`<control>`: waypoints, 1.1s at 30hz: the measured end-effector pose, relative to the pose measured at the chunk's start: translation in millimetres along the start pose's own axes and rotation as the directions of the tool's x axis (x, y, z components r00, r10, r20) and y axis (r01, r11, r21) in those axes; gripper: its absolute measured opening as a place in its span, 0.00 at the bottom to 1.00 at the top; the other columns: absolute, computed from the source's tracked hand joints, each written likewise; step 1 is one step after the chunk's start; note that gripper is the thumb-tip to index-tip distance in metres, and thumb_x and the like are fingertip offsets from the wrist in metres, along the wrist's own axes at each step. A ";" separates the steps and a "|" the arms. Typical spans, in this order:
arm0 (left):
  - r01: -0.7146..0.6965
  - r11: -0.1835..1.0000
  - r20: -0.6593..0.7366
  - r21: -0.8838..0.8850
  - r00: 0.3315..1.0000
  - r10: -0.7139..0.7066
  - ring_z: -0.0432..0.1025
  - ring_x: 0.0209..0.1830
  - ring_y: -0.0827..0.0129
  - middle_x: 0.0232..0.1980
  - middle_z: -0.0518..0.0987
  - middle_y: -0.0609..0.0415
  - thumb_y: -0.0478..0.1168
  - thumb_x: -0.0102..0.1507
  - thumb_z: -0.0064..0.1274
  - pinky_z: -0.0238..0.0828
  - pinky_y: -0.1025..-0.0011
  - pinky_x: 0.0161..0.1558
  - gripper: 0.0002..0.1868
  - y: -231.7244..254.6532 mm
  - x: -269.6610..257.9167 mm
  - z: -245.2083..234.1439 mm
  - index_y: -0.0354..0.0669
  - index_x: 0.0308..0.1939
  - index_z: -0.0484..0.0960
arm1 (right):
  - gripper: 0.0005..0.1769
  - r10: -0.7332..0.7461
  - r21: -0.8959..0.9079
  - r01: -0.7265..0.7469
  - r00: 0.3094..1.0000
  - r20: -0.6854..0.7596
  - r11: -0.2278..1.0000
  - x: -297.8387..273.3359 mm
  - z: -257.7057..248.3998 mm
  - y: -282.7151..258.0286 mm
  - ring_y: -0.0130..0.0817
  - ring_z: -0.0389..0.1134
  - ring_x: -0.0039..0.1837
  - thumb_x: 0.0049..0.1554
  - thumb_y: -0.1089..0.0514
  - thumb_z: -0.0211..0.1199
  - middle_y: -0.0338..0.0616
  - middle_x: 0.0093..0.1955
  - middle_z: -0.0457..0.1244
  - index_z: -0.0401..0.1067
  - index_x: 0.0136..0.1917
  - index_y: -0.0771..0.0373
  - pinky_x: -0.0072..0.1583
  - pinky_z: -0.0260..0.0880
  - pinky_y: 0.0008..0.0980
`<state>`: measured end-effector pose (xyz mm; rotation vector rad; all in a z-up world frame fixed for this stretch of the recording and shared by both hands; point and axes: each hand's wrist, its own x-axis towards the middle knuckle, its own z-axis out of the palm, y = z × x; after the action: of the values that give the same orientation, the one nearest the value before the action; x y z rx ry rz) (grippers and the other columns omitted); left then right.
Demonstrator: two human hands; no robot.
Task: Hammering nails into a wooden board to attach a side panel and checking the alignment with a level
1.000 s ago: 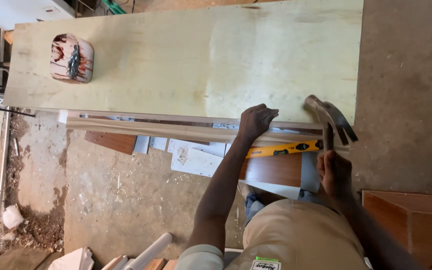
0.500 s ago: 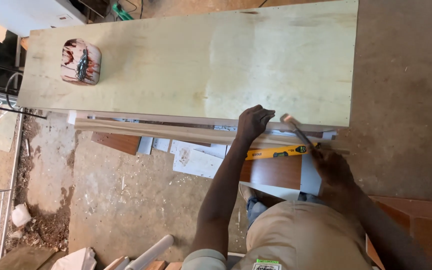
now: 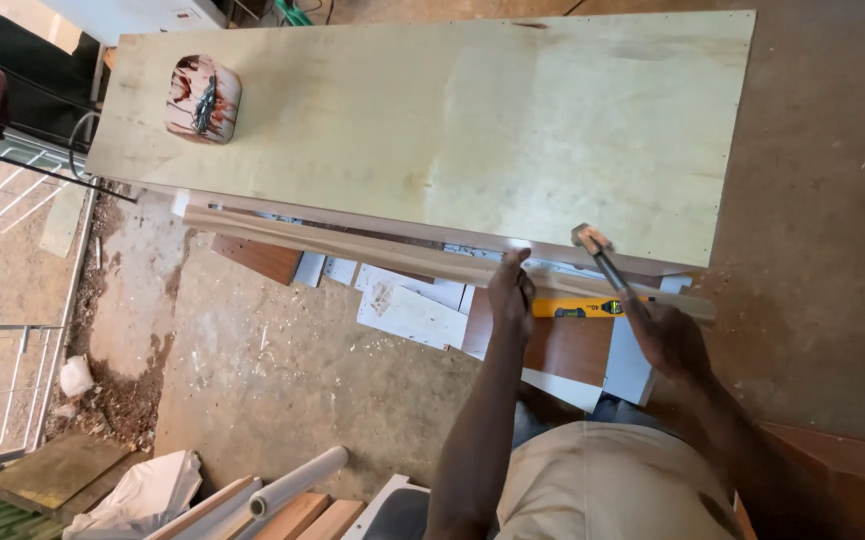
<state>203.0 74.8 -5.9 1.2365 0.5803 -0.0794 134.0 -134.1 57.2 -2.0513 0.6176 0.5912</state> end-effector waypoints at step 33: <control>0.329 0.892 0.223 0.309 0.887 -0.405 0.75 0.32 0.70 0.30 0.83 0.57 0.68 0.67 0.57 0.69 0.68 0.42 0.21 -44.0 -68.3 -234.4 0.62 0.49 0.90 | 0.12 -0.026 0.454 0.137 0.970 -0.242 0.880 -135.9 264.0 -42.0 0.37 0.61 0.25 0.53 0.53 0.70 0.50 0.21 0.60 0.80 0.42 0.65 0.30 0.60 0.35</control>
<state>41.2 254.7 -60.5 1.3271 0.5611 -0.6673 10.9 138.5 36.6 -1.6811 0.7241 0.1288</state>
